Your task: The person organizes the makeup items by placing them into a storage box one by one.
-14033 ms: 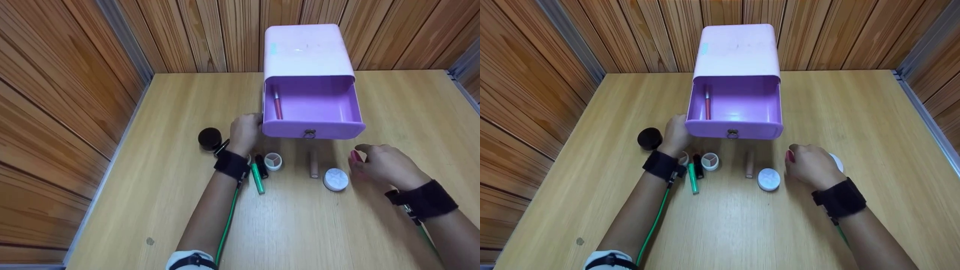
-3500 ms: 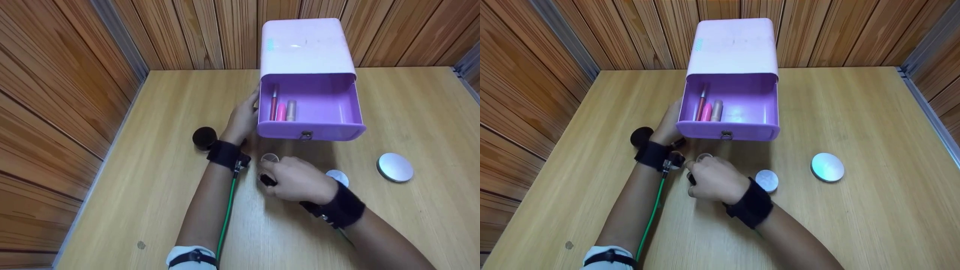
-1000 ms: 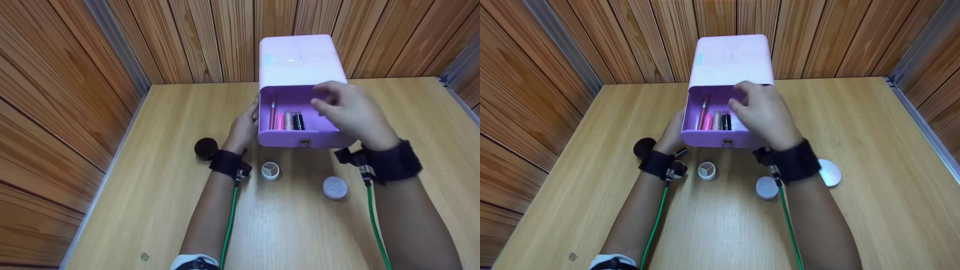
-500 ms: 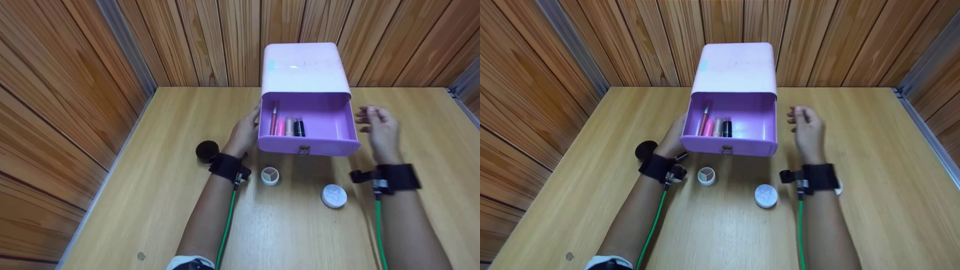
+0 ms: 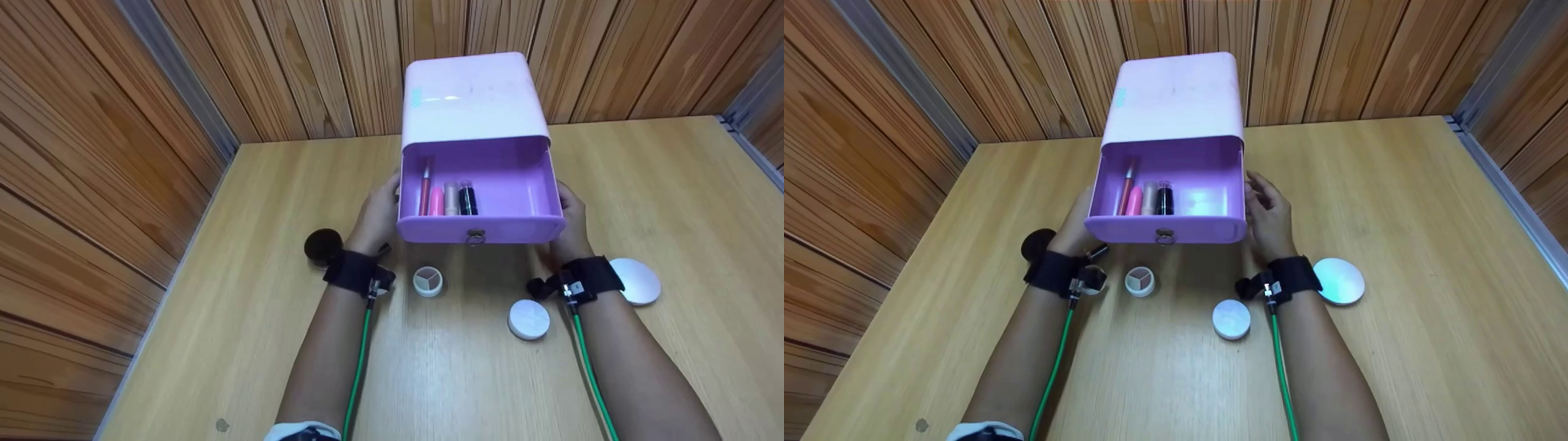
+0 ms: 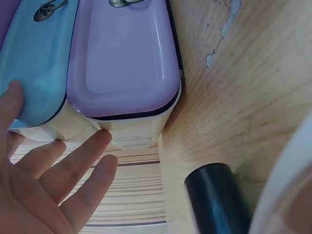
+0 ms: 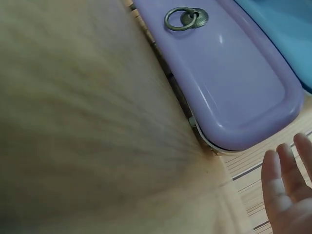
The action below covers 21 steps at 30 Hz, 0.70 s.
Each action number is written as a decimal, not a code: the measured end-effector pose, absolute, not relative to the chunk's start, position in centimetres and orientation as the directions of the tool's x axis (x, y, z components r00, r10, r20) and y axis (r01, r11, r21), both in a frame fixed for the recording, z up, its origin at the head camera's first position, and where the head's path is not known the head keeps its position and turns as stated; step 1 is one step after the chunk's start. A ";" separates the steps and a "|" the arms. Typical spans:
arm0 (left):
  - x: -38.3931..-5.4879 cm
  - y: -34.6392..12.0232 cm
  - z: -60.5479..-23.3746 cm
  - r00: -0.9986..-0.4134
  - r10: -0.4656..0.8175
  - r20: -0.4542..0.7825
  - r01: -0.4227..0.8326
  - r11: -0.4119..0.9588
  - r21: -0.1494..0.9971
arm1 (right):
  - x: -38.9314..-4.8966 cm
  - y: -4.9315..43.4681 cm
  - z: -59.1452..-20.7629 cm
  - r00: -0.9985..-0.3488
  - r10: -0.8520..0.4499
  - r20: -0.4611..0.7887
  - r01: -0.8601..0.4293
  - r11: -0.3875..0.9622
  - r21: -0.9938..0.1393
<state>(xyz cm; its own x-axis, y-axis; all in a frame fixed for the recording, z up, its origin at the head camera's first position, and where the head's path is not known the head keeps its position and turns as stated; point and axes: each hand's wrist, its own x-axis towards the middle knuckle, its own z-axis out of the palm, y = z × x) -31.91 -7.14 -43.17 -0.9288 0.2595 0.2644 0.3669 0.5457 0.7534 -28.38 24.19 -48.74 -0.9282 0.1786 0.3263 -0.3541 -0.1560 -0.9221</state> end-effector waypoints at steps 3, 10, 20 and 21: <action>-31.8 -7.5 -43.1 -0.927 0.259 0.271 0.372 0.544 0.752 | -28.1 23.9 -48.6 -0.948 0.135 0.289 -0.311 -0.184 -0.932; -31.7 -7.3 -42.7 -0.931 0.257 0.260 0.361 0.536 0.763 | -27.3 23.5 -48.2 -0.970 0.072 0.232 -0.239 -0.118 -0.964; -31.8 -7.2 -42.7 -0.935 0.243 0.257 0.354 0.616 0.703 | -27.2 23.7 -48.5 -0.985 0.077 0.156 -0.158 -0.008 -0.987; -31.8 -7.2 -42.6 -0.934 0.246 0.258 0.356 0.630 0.690 | -27.3 23.7 -48.6 -0.984 0.083 0.160 -0.162 -0.018 -0.987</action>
<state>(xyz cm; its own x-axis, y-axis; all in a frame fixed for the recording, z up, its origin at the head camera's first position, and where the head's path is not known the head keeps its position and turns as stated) -31.83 -7.19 -42.62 -0.9343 0.2457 0.2583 0.3564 0.6298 0.6901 -27.27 23.70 -48.58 -0.9837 0.0831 0.1597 -0.1617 -0.0177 -0.9867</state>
